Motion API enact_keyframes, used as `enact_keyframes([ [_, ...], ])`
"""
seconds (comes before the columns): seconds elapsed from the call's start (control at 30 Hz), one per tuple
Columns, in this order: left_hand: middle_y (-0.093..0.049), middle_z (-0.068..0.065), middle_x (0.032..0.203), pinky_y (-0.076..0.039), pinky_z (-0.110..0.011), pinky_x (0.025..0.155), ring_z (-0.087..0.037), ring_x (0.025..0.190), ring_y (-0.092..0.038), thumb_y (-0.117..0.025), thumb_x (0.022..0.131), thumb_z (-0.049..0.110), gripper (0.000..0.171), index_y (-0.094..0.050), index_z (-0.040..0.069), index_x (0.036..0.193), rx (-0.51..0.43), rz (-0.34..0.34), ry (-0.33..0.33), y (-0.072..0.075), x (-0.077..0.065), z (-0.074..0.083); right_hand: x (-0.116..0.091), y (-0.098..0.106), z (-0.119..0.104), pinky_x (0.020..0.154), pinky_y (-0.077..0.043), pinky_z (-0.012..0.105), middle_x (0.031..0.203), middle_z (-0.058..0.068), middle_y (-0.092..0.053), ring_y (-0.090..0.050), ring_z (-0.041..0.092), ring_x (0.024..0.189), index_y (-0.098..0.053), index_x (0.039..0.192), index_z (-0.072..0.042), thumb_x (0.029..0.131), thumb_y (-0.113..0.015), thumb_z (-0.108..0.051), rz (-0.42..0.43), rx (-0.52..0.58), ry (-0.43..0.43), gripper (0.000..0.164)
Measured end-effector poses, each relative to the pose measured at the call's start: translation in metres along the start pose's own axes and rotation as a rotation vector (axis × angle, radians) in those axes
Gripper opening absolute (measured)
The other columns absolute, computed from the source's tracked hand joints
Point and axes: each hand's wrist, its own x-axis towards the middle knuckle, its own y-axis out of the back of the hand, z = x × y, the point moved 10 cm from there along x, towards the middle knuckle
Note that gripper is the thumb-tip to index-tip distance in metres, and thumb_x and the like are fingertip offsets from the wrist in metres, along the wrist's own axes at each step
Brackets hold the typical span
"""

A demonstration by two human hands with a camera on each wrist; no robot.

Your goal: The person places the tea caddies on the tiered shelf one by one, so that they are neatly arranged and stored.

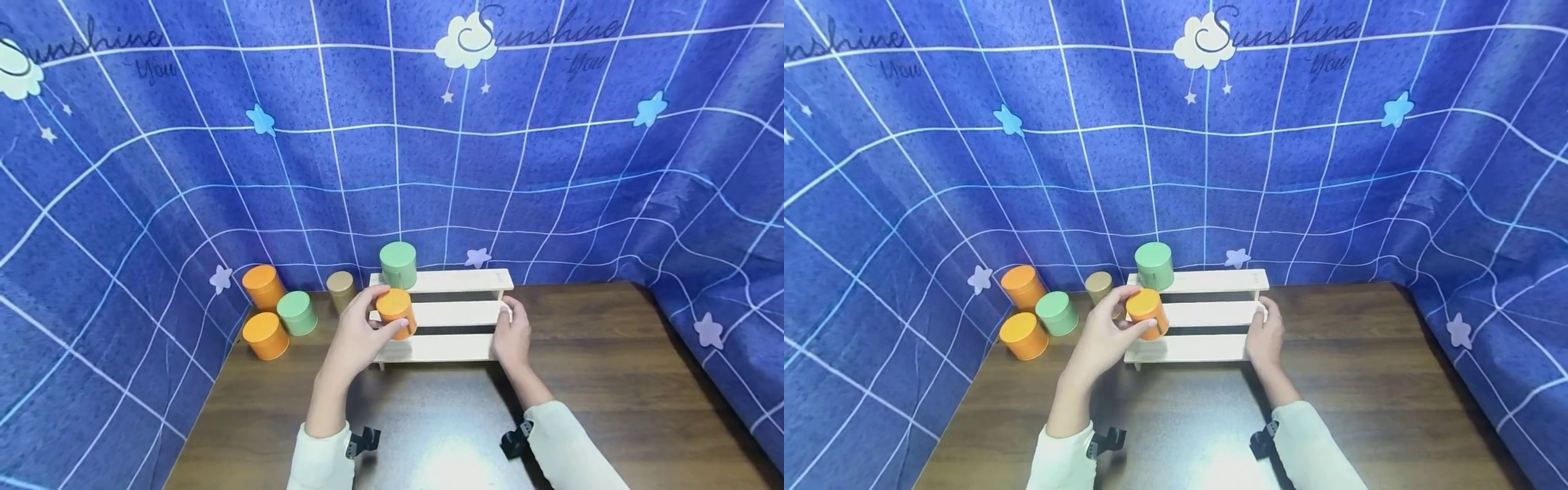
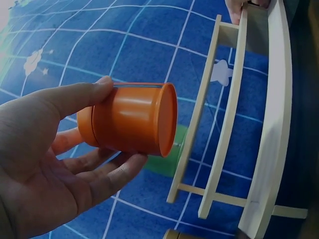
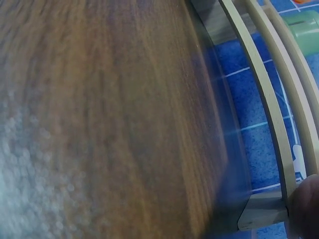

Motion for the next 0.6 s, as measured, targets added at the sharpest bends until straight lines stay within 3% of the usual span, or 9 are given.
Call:
enact_keyframes([
  [0.2, -0.067, -0.007, 0.135, -0.065, -0.042, 0.091, -0.027, 0.124, -0.066, -0.089, 0.085, 0.011, 0.062, -0.062, 0.014, 0.141, -0.004, -0.005, -0.004, -0.01, 0.001, 0.002, 0.001, 0.001, 0.0, 0.119, -0.041, 0.057, 0.145, 0.029, -0.061, -0.055, 0.045, 0.139, -0.059, 0.139, 0.003, 0.107, -0.049, -0.012, -0.008, 0.003, 0.0, 0.036],
  [0.43, -0.062, -0.007, 0.136, -0.062, -0.043, 0.101, -0.025, 0.127, -0.062, -0.085, 0.087, 0.01, 0.058, -0.062, 0.017, 0.14, -0.005, -0.014, -0.025, -0.025, 0.01, 0.007, 0.002, 0.002, 0.002, 0.12, -0.04, 0.056, 0.145, 0.028, -0.061, -0.054, 0.044, 0.14, -0.059, 0.14, 0.002, 0.108, -0.052, -0.016, -0.014, 0.007, -0.007, 0.037],
  [0.6, -0.061, -0.009, 0.14, -0.058, -0.043, 0.108, -0.026, 0.131, -0.063, -0.083, 0.088, 0.006, 0.057, -0.062, 0.012, 0.141, 0.006, -0.034, -0.073, -0.035, 0.018, 0.017, 0.001, 0.001, 0.002, 0.12, -0.039, 0.056, 0.147, 0.029, -0.06, -0.053, 0.044, 0.142, -0.059, 0.14, 0.002, 0.108, -0.052, -0.016, -0.014, 0.005, -0.005, 0.038],
])
